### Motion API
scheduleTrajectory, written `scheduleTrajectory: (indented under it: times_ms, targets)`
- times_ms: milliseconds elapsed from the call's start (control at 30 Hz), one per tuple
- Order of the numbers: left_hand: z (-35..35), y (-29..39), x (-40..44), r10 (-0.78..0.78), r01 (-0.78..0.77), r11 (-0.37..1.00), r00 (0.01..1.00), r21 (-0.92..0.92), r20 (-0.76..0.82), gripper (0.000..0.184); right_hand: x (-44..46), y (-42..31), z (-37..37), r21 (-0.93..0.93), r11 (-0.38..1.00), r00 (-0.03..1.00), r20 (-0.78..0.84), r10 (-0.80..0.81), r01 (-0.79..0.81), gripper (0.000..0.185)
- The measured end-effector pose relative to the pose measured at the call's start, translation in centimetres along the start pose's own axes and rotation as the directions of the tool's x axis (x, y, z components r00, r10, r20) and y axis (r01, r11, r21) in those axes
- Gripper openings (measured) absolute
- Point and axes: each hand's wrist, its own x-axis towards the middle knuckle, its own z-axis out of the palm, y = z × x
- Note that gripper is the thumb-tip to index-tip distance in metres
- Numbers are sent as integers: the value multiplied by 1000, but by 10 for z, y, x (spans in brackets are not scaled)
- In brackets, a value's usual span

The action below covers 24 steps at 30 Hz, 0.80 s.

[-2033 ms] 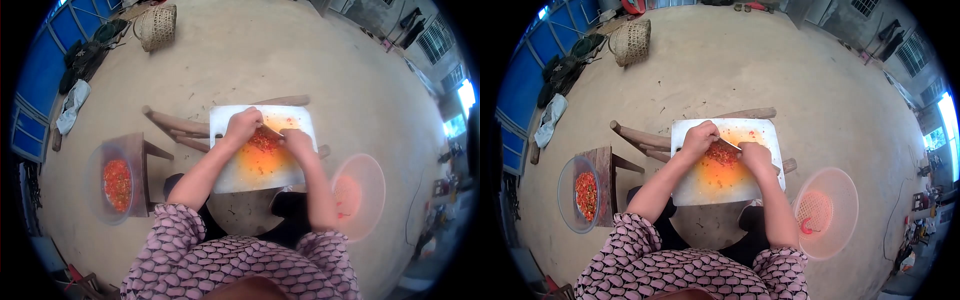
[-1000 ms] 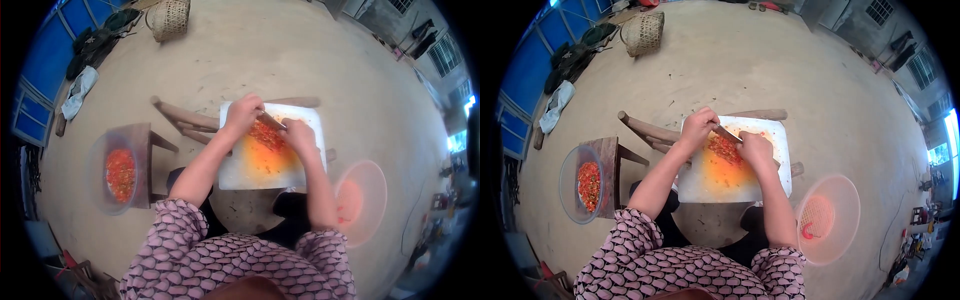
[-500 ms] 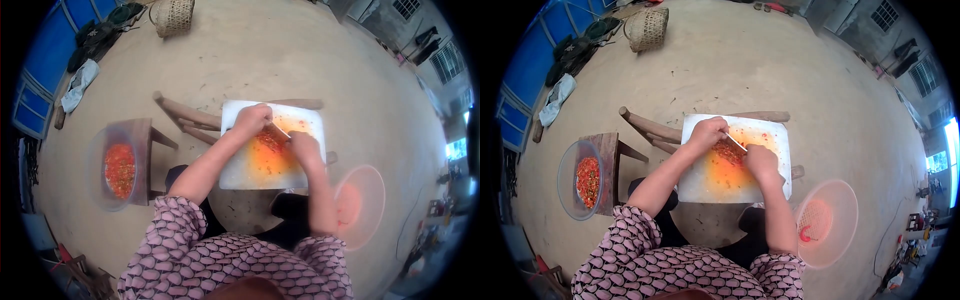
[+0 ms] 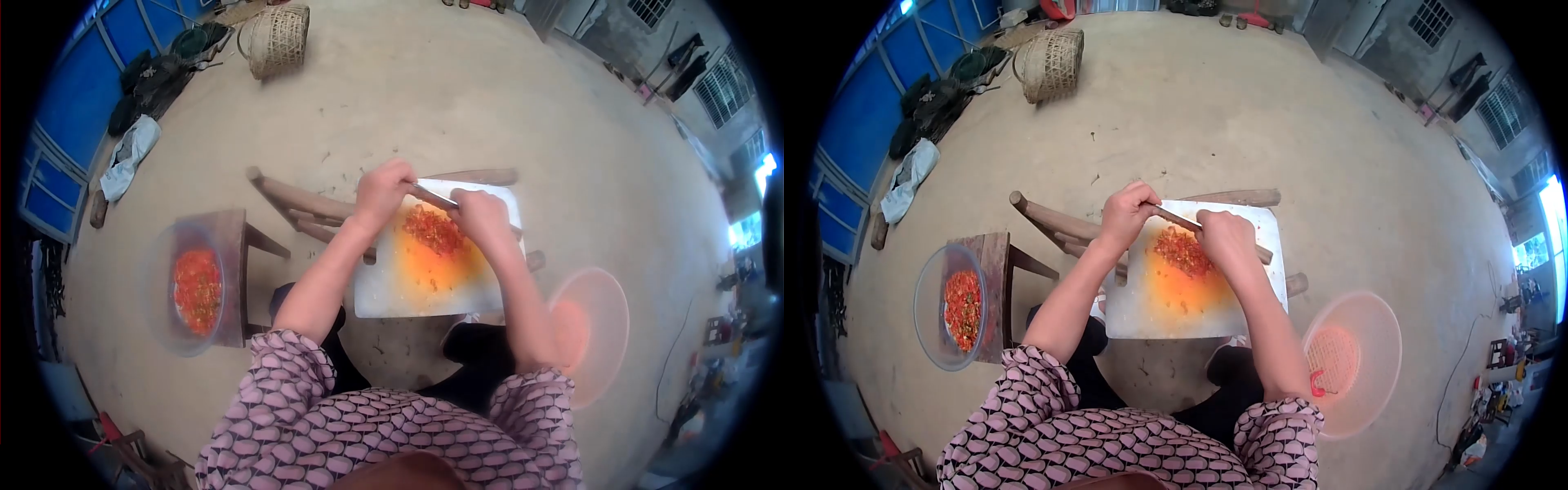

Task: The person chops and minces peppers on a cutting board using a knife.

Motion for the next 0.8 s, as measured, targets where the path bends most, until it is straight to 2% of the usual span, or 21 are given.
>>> scheduleTrajectory:
  times_ms: [67, 133, 167, 233, 367, 433, 467, 533, 567, 600, 667, 700, 733, 800]
  targets:
    - [2, -13, 2, -48, 50, 997, 998, 54, -36, 12, 27, 4, 19, -27, 998, 998, -29, -54, 53, 7]
    - [-1, -21, 0, -84, 91, 965, 996, 246, -39, 13, 49, 11, 39, 33, 985, 985, -45, -166, 167, 7]
    - [-1, -23, -1, -84, 92, 965, 996, 246, -44, 13, 56, 15, 50, 4, 978, 977, -30, -210, 210, 7]
    - [1, -28, -8, -123, 107, 932, 992, 346, 26, 13, 55, 13, 51, -48, 976, 977, 11, -213, 213, 8]
    - [5, -22, -19, -74, 31, 945, 990, 325, 121, 14, 29, 18, 41, -114, 971, 974, 102, -200, 212, 10]
    - [-1, 0, -22, -136, 74, 975, 946, 211, 296, 14, 8, 25, 25, -125, 968, 972, 117, -203, 217, 9]
    - [-2, 7, -22, -136, 76, 976, 944, 206, 299, 14, -1, 26, 18, -135, 964, 968, 130, -214, 231, 9]
    - [-3, 18, -21, -31, -1, 993, 960, 118, 277, 14, -17, 21, 6, -120, 978, 976, 162, -149, 169, 11]
    - [-5, 20, -17, 24, -41, 996, 976, 73, 217, 13, -26, 15, 3, -42, 993, 986, 134, -102, 108, 12]
    - [-6, 20, -15, 27, -44, 997, 974, 68, 224, 13, -34, 7, -1, 39, 998, 993, 108, -50, 46, 14]
    - [-12, 17, -11, -14, 14, 1000, 992, -3, 124, 13, -45, -16, 0, 262, 964, 971, 238, -25, -39, 24]
    - [-11, 5, -12, -111, 123, 991, 978, -57, 178, 15, -48, -34, -5, 357, 925, 940, 340, 0, -129, 29]
    - [-12, -3, -13, -104, 117, 991, 977, -59, 183, 15, -47, -43, 9, 447, 877, 925, 380, -5, -179, 27]
    - [-13, -13, -13, -120, 82, 985, 961, 154, 251, 16, -46, -62, 15, 592, 720, 866, 499, 25, -362, 24]
